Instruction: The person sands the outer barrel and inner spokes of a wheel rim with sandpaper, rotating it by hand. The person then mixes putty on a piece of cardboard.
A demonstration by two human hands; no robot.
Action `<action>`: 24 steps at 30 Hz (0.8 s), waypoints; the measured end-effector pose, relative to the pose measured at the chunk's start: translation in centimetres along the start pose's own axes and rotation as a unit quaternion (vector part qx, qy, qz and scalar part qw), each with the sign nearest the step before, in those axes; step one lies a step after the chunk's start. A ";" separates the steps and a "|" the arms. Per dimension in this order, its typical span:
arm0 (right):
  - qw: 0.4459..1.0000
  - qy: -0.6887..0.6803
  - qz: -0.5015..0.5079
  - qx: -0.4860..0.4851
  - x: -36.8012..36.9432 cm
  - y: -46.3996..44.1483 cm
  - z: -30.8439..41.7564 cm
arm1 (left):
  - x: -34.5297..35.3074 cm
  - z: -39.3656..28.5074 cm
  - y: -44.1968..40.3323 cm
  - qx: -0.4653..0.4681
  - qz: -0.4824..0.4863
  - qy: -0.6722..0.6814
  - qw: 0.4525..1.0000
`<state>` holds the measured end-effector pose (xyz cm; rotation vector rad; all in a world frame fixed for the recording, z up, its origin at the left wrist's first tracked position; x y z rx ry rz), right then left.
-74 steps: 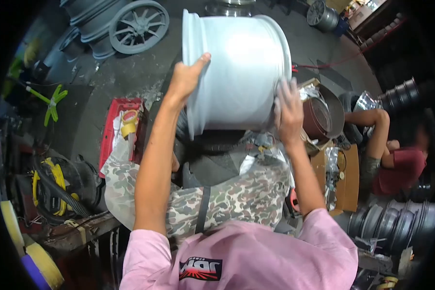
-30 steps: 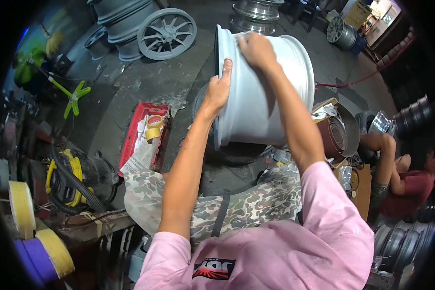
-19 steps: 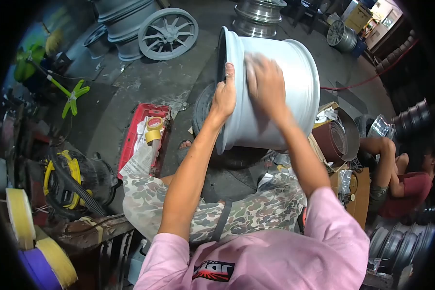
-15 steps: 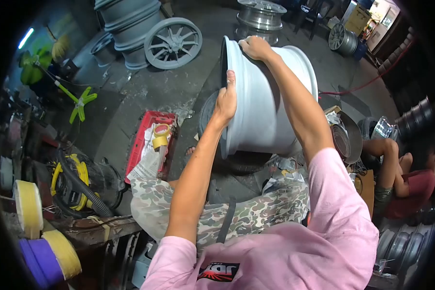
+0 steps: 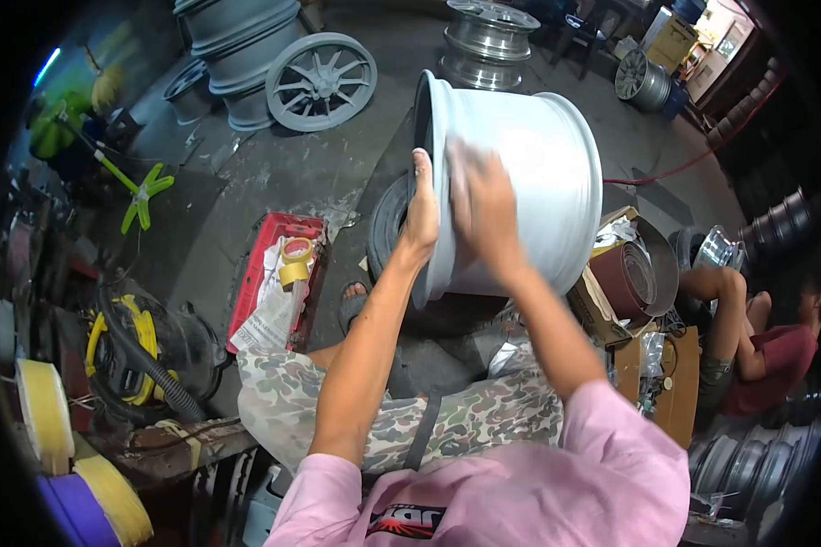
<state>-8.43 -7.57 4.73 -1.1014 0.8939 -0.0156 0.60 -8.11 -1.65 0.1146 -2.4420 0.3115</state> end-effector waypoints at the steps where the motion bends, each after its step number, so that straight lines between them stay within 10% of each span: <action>1: 0.998 -0.010 0.046 0.050 1.6 -4.2 -2.0 | -0.2 0.4 0.0 -0.015 0.002 0.017 1.000; 7: 0.968 0.066 0.238 0.044 12.0 -16.7 -8.8 | -0.5 -0.4 0.6 -0.083 -0.052 -0.059 0.993; 15: 0.994 0.052 0.031 -0.092 -3.3 0.6 2.6 | -0.7 1.1 0.2 -0.020 0.001 -0.071 0.997; 24: 0.985 0.024 0.168 0.042 11.8 -16.0 -9.6 | -0.8 -0.5 0.0 -0.046 -0.029 -0.089 0.995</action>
Point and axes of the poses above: each hand's wrist, its own y-axis away from the middle knuckle, its own x-axis out of the palm, z = x × y, the point moved 8 cm from there along -y, towards the middle knuckle, and after that the axes turned 12 degrees about y, right-handed, at the moved point
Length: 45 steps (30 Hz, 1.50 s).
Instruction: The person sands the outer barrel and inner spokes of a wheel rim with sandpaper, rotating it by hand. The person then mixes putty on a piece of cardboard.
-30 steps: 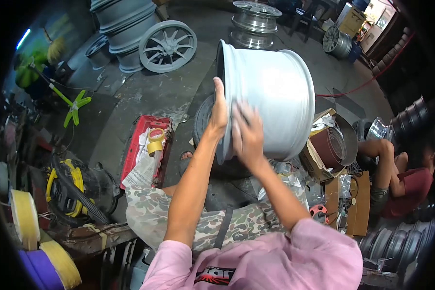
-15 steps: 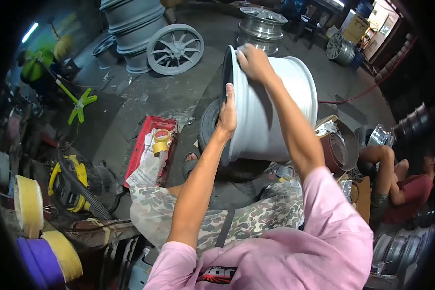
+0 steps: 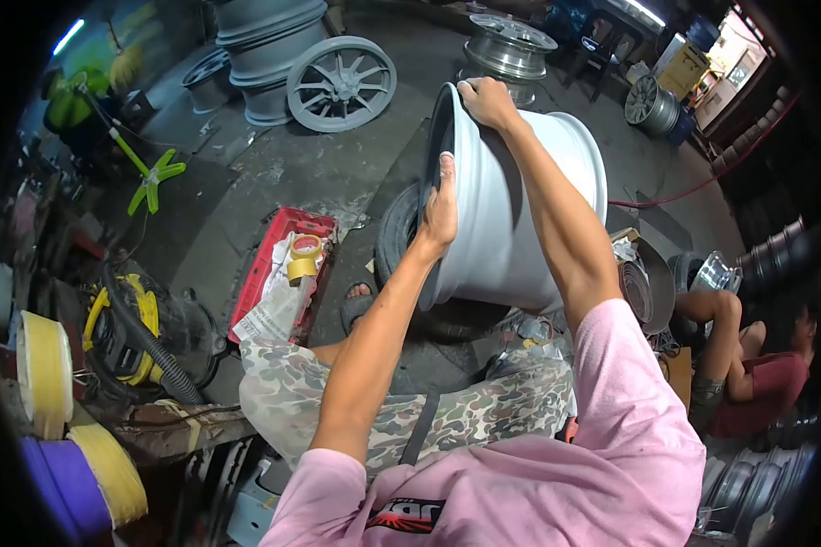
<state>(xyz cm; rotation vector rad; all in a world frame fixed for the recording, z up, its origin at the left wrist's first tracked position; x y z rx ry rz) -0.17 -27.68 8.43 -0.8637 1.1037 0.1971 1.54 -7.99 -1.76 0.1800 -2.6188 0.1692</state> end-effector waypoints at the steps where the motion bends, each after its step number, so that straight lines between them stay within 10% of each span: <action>1: 0.998 -0.041 -0.046 0.005 -1.2 2.1 0.8 | -0.3 0.3 0.1 0.008 -0.024 -0.001 1.000; 7: 0.974 -0.127 -0.189 -0.018 -5.1 26.9 10.6 | -0.3 3.5 0.4 -0.066 0.057 0.270 0.959; 10: 0.969 -0.105 -0.204 -0.087 -5.4 24.7 10.2 | -0.4 4.3 1.6 -0.059 0.038 0.310 0.948; 13: 0.976 -0.130 -0.167 -0.052 -6.4 13.4 7.7 | -5.8 7.9 1.2 0.057 -0.162 0.097 0.980; 18: 0.986 -0.144 0.062 0.059 4.7 -4.0 -3.4 | -2.9 3.6 11.5 0.286 -0.181 -0.262 0.904; 25: 0.964 -0.112 -0.238 -0.025 -5.8 20.4 10.3 | -8.0 14.4 16.6 0.137 -0.131 -0.317 0.929; 28: 0.984 -0.112 -0.126 -0.062 -2.5 32.8 13.8 | -7.9 15.6 16.6 0.238 -0.061 -0.414 0.877; 34: 0.970 -0.113 -0.208 -0.045 -6.1 18.6 9.2 | -7.9 14.8 16.4 0.189 -0.187 -0.329 0.906; 39: 0.984 -0.134 -0.079 0.090 -2.0 2.0 1.2 | -4.9 7.3 13.2 0.150 -0.197 -0.336 0.909; 44: 0.963 -0.184 -0.186 0.067 -4.9 14.0 7.1 | -3.8 1.8 6.3 -0.086 -0.155 -0.322 0.930; 45: 0.973 -0.083 -0.212 0.026 -4.4 19.1 9.1 | -5.5 3.8 4.9 0.083 -0.175 -0.127 0.973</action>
Point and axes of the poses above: each hand's wrist, its own y-axis away from the middle knuckle, its own x-axis out of the palm, z = x × y, the point moved 8 cm from there along -y, towards the middle knuckle, and after that the axes turned 12 degrees about y, right-handed, at the moved point
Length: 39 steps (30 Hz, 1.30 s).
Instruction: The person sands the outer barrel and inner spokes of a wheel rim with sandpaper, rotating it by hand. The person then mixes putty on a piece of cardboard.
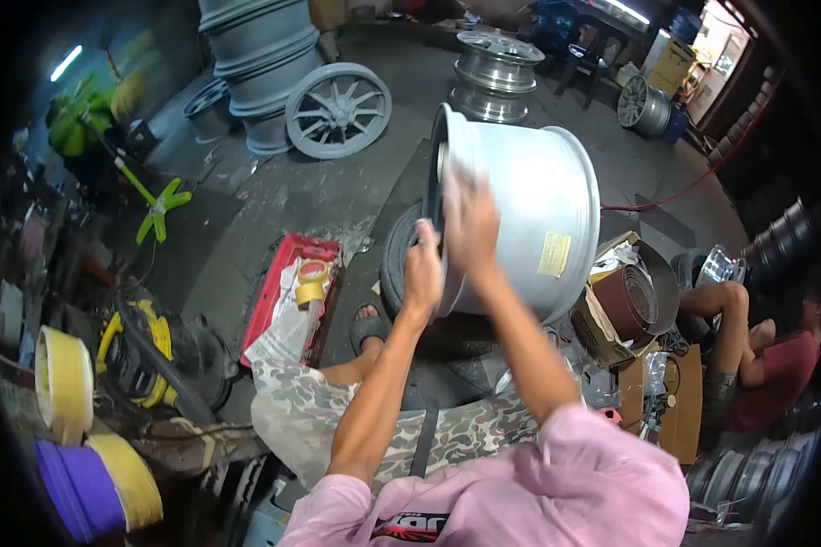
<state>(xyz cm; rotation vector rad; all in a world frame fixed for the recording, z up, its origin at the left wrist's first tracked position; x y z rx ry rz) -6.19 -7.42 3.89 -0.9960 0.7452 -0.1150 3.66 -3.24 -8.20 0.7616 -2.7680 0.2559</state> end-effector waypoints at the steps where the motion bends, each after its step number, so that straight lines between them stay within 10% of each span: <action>1: 0.998 -0.020 -0.039 -0.044 -1.5 4.8 1.9 | 0.3 -1.8 1.3 -0.084 0.066 0.091 0.990; 5: 0.995 -0.003 0.035 -0.093 -2.9 11.7 3.2 | -2.2 -0.5 3.3 -0.169 0.024 0.129 0.977; 13: 0.962 0.073 0.240 0.112 9.5 -14.5 -10.2 | -1.8 -1.9 1.3 -0.038 0.005 0.054 0.998; 20: 0.999 0.021 0.002 -0.032 -1.6 2.8 -0.5 | 2.4 -7.4 -6.2 -0.008 0.045 0.104 0.993; 22: 0.989 0.042 0.091 -0.112 -4.1 10.5 1.0 | 4.0 -6.7 -9.2 -0.002 0.090 0.043 0.995; 30: 0.982 0.176 0.061 -0.024 -2.4 -5.5 -8.1 | 5.8 -8.0 -9.1 0.017 0.041 -0.191 0.981; 35: 0.940 0.204 0.260 0.088 3.9 -11.4 -10.8 | 5.2 -9.0 -9.2 0.062 0.036 -0.270 0.960; 37: 0.982 0.170 0.057 -0.057 0.7 -6.2 -5.5 | 5.7 -9.4 -8.5 0.028 0.054 -0.265 0.962; 39: 0.982 0.148 0.073 -0.088 -3.4 0.8 -2.9 | 5.7 -9.4 -8.3 0.045 0.054 -0.237 0.969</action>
Point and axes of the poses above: each hand's wrist, its own y-axis away from the middle knuckle, its own x-axis out of the palm, z = x × y, the point moved 8 cm from there along -y, towards the middle knuckle, and after that the axes turned 12 degrees about y, right-handed, at the moved point
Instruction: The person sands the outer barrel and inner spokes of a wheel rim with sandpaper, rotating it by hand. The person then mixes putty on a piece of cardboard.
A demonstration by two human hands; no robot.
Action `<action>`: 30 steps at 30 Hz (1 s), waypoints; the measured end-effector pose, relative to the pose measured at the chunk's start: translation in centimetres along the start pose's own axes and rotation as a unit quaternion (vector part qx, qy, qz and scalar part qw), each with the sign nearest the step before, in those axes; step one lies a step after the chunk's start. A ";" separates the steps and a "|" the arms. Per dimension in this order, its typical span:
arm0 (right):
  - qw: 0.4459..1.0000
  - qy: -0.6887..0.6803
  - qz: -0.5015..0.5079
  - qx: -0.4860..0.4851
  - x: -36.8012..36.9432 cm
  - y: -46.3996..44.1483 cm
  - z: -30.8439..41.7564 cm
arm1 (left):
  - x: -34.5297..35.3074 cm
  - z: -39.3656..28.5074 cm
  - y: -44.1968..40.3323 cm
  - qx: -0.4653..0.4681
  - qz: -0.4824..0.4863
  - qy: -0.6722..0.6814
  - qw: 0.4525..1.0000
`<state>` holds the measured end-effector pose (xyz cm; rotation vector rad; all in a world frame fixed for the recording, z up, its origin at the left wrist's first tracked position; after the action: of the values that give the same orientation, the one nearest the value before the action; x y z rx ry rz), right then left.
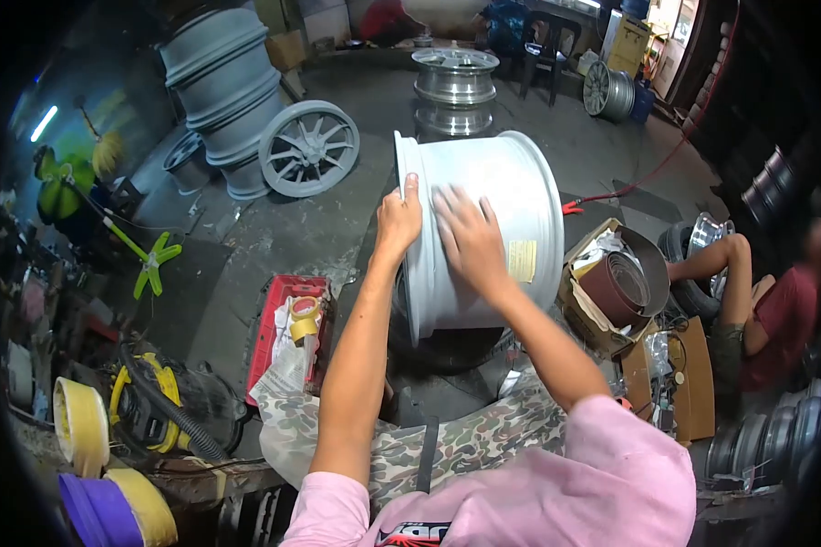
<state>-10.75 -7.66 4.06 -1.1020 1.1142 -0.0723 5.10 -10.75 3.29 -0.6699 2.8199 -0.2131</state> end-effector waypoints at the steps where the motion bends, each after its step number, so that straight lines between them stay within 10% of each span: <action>1: 0.999 0.001 0.026 -0.020 -1.3 4.5 1.2 | 0.3 0.3 -0.1 -0.004 -0.005 0.005 1.000; 9: 0.992 0.117 0.030 0.044 0.3 -4.4 -10.8 | 0.4 -0.4 0.5 0.045 -0.043 -0.014 0.998; 14: 0.928 0.061 0.312 0.194 8.8 -10.6 -11.8 | -0.3 -1.2 0.8 0.064 -0.026 -0.015 0.997; 18: 1.000 0.014 0.007 -0.017 0.4 -0.1 -0.1 | -0.2 0.0 0.5 0.038 -0.023 0.041 0.998; 30: 0.983 0.154 0.055 0.085 0.5 -4.3 -12.0 | 0.1 1.3 0.1 0.014 0.022 0.072 0.997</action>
<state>-17.45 -18.13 6.84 -0.8927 1.4165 -0.2530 5.28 -10.87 2.03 -0.6080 2.9587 -0.3037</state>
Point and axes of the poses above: each hand's wrist, its own y-axis away from the middle knuckle, its own x-axis out of the palm, z = x × y, the point moved 8 cm from there along -y, towards the middle knuckle, and after that the axes turned 12 degrees about y, right-handed, at the moved point
